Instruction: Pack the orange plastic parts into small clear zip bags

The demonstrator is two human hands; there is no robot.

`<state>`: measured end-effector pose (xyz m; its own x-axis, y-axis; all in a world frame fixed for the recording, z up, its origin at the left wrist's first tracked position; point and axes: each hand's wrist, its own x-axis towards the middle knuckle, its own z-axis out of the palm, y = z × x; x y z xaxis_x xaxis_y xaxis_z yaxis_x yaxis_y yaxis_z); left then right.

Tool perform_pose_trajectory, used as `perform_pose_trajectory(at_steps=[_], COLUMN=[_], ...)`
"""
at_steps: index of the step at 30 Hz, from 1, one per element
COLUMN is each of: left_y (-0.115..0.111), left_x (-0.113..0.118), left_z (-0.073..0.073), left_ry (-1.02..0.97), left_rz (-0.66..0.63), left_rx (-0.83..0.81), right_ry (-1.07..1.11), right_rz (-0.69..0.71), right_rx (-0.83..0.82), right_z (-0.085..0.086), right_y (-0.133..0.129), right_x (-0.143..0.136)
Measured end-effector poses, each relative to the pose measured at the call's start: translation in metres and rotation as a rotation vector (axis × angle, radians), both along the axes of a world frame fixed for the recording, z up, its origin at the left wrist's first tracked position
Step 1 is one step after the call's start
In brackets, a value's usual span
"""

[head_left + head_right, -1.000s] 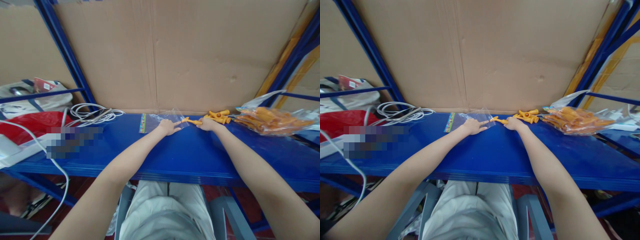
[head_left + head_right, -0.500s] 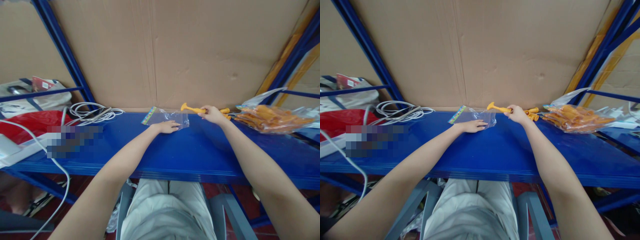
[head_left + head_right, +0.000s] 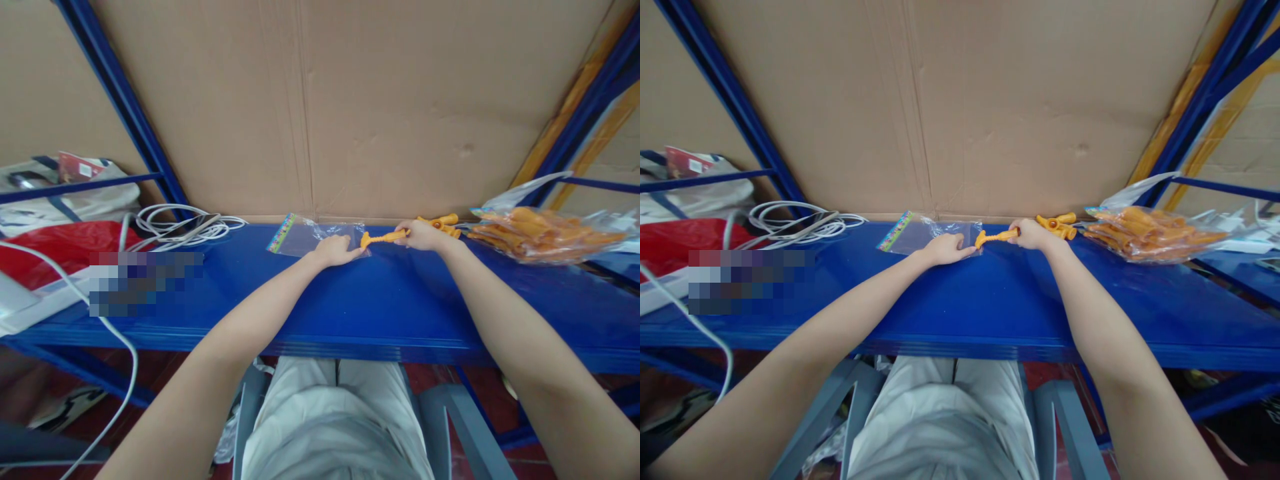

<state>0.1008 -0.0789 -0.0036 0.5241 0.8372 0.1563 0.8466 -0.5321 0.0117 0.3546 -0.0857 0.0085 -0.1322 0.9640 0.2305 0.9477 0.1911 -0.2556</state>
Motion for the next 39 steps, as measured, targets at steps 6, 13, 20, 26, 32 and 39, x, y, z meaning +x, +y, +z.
perform_pose_trajectory(at_steps=[6,13,20,26,32,39], left_y=[-0.009,-0.013,-0.022,-0.026,-0.026,-0.019], left_x=[0.009,0.009,0.014,0.018,0.014,0.010], left_z=[0.005,0.006,0.006,0.004,0.003,0.006], left_ry=[0.076,0.051,0.006,-0.016,-0.020,-0.114], left_rz=[0.100,0.026,-0.052,-0.105,-0.114,-0.183], left_rx=[-0.048,0.075,0.146,0.181,0.195,0.212], right_ry=[0.040,0.195,0.280,0.283,0.266,0.199], right_rz=[0.031,0.093,0.226,0.285,0.250,0.306], right_rx=[-0.025,-0.046,0.049,0.111,0.110,0.136], right_z=[-0.002,-0.001,0.001,-0.003,-0.006,-0.005], right_y=[0.001,-0.002,-0.004,-0.005,-0.011,-0.012], right_x=[-0.005,-0.012,-0.030,-0.051,-0.072,-0.071])
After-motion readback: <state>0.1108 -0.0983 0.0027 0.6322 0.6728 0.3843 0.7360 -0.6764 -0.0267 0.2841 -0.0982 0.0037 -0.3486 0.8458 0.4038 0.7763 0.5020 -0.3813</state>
